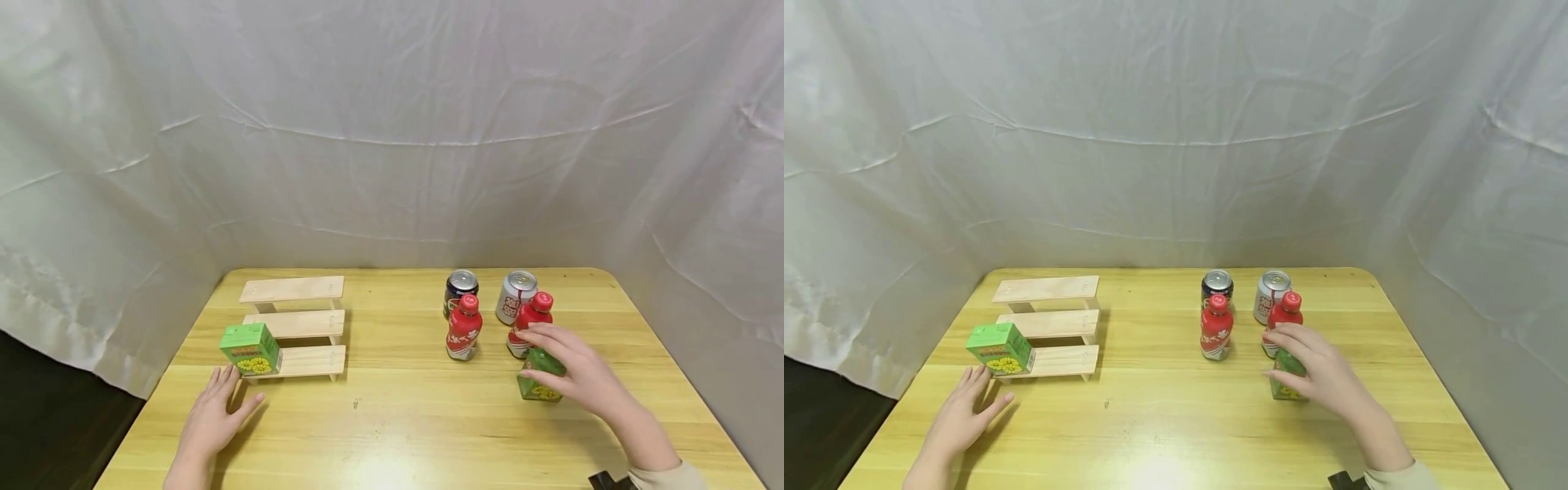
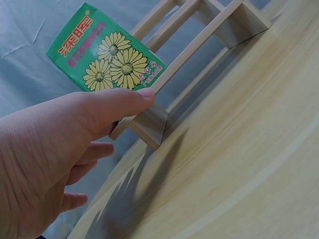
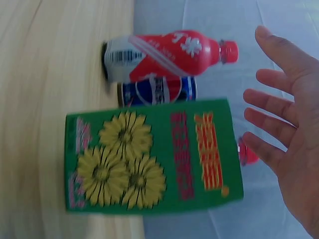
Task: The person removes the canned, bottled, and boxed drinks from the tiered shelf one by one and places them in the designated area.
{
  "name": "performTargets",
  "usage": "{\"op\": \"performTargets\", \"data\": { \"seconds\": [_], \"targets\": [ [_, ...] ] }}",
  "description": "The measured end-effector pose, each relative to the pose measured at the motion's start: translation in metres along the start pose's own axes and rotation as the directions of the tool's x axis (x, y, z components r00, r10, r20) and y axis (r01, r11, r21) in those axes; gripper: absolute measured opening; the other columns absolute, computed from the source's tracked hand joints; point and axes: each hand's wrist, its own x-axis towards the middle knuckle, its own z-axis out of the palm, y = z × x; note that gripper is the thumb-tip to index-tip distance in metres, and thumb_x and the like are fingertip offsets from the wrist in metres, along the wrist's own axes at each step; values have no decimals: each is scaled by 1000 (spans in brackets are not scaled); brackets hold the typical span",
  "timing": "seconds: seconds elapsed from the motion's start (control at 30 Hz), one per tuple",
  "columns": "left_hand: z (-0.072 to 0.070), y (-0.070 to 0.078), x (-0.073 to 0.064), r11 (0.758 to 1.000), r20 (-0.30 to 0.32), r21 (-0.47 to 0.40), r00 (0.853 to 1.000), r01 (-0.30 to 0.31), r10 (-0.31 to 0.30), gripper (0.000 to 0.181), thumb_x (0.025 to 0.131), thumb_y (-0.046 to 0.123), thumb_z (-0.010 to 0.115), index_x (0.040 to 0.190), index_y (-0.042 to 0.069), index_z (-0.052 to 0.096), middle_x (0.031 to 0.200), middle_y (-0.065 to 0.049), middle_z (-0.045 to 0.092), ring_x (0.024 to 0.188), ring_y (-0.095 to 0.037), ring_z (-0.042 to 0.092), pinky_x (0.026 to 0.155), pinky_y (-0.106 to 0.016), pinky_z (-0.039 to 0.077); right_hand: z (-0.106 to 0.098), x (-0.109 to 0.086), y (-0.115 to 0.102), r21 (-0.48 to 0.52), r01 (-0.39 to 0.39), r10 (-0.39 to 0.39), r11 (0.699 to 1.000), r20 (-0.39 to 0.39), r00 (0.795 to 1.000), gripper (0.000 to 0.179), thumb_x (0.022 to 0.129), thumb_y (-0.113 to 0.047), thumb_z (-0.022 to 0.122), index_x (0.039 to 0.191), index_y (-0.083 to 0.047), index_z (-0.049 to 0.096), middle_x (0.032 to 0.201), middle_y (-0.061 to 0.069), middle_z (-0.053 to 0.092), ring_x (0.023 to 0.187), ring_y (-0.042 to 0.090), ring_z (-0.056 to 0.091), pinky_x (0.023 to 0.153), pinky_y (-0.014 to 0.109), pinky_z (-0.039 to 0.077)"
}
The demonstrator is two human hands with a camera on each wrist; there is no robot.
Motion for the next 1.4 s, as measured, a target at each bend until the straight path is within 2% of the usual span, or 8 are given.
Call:
{"op": "performTargets", "data": {
  "seconds": [0.13,0.23,0.4,0.6,0.73,0.97,1.23,1.4],
  "targets": [
    [-1,0,0,1000,7,6,1000,4,-4,89,90,56,60,148,-6,32,155,-31,25,145,-52,17,109,-75,18,8,13,-5,54,102,-100,993,-39,994,57,88,-56,61,121,-10,68,119,9,66,115,18,56,113,7,29],
    [-1,0,0,1000,11,12,1000,9,-9,89,90,56,59,149,-5,32,156,-31,24,145,-51,16,108,-76,17,14,21,-10,68,147,-145,987,-45,988,55,90,-54,60,120,-10,68,120,8,65,113,21,57,112,7,29],
    [-1,-1,0,1000,3,24,1000,6,-6,89,90,57,59,149,-4,32,156,-31,24,146,-51,16,108,-76,15,27,32,-20,82,147,-149,986,17,989,52,88,-51,64,123,-13,66,123,6,63,115,21,57,113,6,26],
    [-2,0,-1,999,-5,39,1000,5,-5,89,90,58,58,147,-6,35,156,-30,23,146,-50,16,109,-76,14,48,45,-35,147,173,-182,974,50,982,56,74,-30,84,124,-12,65,124,8,64,117,21,58,115,9,26],
    [-2,1,0,999,1,40,1000,12,-12,90,89,60,57,148,-5,34,157,-28,23,147,-49,14,110,-76,12,63,54,-45,179,215,-231,960,71,970,53,80,-36,79,126,-13,64,125,6,63,118,19,58,113,13,33],
    [0,1,-1,999,-7,44,1000,19,-19,90,89,61,58,148,-3,34,157,-27,24,147,-48,15,110,-76,11,83,66,-61,182,287,-306,941,92,947,54,84,-44,73,129,-15,62,128,3,62,120,18,58,101,34,52],
    [-1,2,0,999,-9,46,1000,15,-15,90,89,61,57,148,-3,34,158,-26,23,147,-47,15,111,-75,9,102,83,-79,216,342,-369,914,96,924,55,87,-46,68,130,-13,60,131,4,61,122,19,58,104,39,51],
    [-1,1,-1,999,-7,46,1000,15,-15,90,89,60,57,148,-3,34,158,-26,23,147,-48,15,110,-76,10,111,94,-89,235,354,-383,905,89,919,56,87,-47,68,131,-14,60,133,4,60,125,19,57,107,37,48]
  ]
}}
